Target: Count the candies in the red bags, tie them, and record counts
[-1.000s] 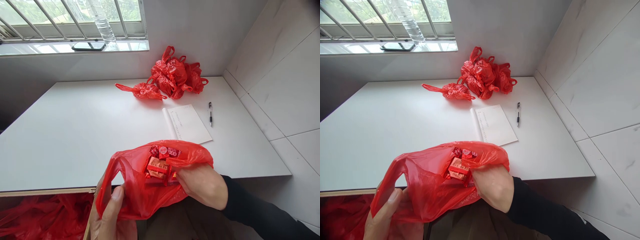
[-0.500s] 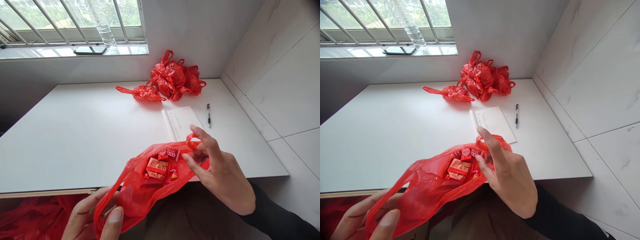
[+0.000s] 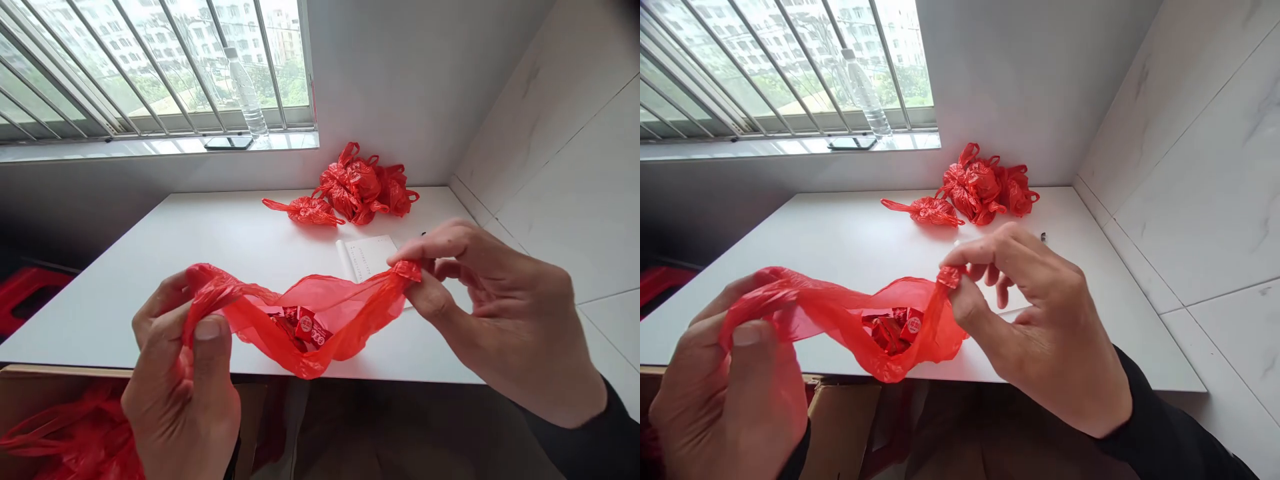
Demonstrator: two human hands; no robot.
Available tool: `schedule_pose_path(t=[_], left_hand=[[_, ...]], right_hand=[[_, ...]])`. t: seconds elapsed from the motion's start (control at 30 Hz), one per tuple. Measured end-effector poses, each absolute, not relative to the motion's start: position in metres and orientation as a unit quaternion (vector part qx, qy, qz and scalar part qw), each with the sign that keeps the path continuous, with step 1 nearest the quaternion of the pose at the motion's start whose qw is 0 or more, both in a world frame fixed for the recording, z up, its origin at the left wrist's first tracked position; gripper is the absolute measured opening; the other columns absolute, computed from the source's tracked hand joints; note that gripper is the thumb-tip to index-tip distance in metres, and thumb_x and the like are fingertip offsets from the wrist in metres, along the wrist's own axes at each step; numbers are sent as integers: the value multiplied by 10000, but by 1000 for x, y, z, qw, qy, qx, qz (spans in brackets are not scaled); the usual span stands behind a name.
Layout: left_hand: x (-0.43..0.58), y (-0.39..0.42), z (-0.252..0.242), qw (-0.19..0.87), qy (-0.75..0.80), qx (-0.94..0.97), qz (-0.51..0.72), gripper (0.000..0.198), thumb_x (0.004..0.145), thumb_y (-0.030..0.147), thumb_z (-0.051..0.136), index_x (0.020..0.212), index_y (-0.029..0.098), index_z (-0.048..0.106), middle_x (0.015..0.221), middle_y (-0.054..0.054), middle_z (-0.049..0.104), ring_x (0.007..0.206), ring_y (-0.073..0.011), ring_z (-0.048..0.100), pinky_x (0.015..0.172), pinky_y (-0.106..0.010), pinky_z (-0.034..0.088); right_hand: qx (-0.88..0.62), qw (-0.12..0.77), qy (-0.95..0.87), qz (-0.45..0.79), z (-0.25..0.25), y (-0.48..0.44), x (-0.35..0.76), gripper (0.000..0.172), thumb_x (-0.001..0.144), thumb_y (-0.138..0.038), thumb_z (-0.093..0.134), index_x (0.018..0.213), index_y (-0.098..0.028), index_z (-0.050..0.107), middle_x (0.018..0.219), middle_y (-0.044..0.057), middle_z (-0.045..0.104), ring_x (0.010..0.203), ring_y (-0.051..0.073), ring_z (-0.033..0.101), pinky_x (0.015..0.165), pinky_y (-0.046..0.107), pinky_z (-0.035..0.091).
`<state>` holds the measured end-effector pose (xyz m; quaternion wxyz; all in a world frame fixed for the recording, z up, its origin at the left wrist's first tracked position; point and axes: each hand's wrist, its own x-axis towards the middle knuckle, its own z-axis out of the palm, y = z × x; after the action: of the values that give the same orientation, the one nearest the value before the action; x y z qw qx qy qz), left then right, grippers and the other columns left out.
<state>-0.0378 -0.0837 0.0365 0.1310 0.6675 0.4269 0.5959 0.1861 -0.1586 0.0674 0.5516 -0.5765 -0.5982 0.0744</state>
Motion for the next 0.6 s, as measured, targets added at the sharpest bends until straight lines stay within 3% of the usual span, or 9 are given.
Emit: schedule_pose_path(t=[0.13, 0.3, 0.4, 0.5, 0.6], left_hand=[[-32, -66, 43, 25, 430, 668, 606, 170, 899, 305, 689, 1032, 279, 791, 1220, -76, 603, 1228, -259, 544, 982, -451, 460], [-33, -60, 54, -53, 419, 686, 593, 244, 840, 197, 766, 1077, 251, 788, 1189, -86, 528, 1203, -246, 512, 1009, -445, 410], [-26, -62, 63, 62, 396, 686, 608, 62, 893, 253, 720, 913, 221, 769, 1113, -62, 594, 1101, -191, 579, 894, -356, 463], [-16, -65, 67, 182, 393, 700, 568, 139, 957, 290, 637, 863, 226, 717, 1111, -32, 610, 1067, -146, 595, 797, -267, 475], [-12, -66, 64, 200, 384, 710, 555, 151, 959, 319, 630, 841, 237, 677, 1121, -14, 598, 1087, -141, 577, 845, -236, 475]], right_hand=[[-529, 568, -609, 164, 81, -134, 183, 119, 917, -142, 585, 936, -234, 657, 873, -24, 650, 768, 125, 604, 652, 242, 498], [-480, 593, -589, 266, 86, -108, 181, 139, 953, -162, 442, 917, -238, 553, 893, -2, 652, 905, 167, 637, 815, 317, 523], [-441, 575, -598, 343, 85, -98, 174, 102, 984, -216, 439, 1020, -230, 533, 768, -34, 593, 768, 143, 616, 752, 308, 514], [-424, 503, -658, 367, 82, -92, 164, 277, 958, -197, 517, 1233, -213, 551, 735, -64, 534, 665, 111, 548, 677, 268, 482], [-413, 444, -702, 372, 78, -88, 157, 190, 954, -202, 535, 1119, -194, 630, 736, -54, 564, 637, 99, 533, 630, 251, 454]])
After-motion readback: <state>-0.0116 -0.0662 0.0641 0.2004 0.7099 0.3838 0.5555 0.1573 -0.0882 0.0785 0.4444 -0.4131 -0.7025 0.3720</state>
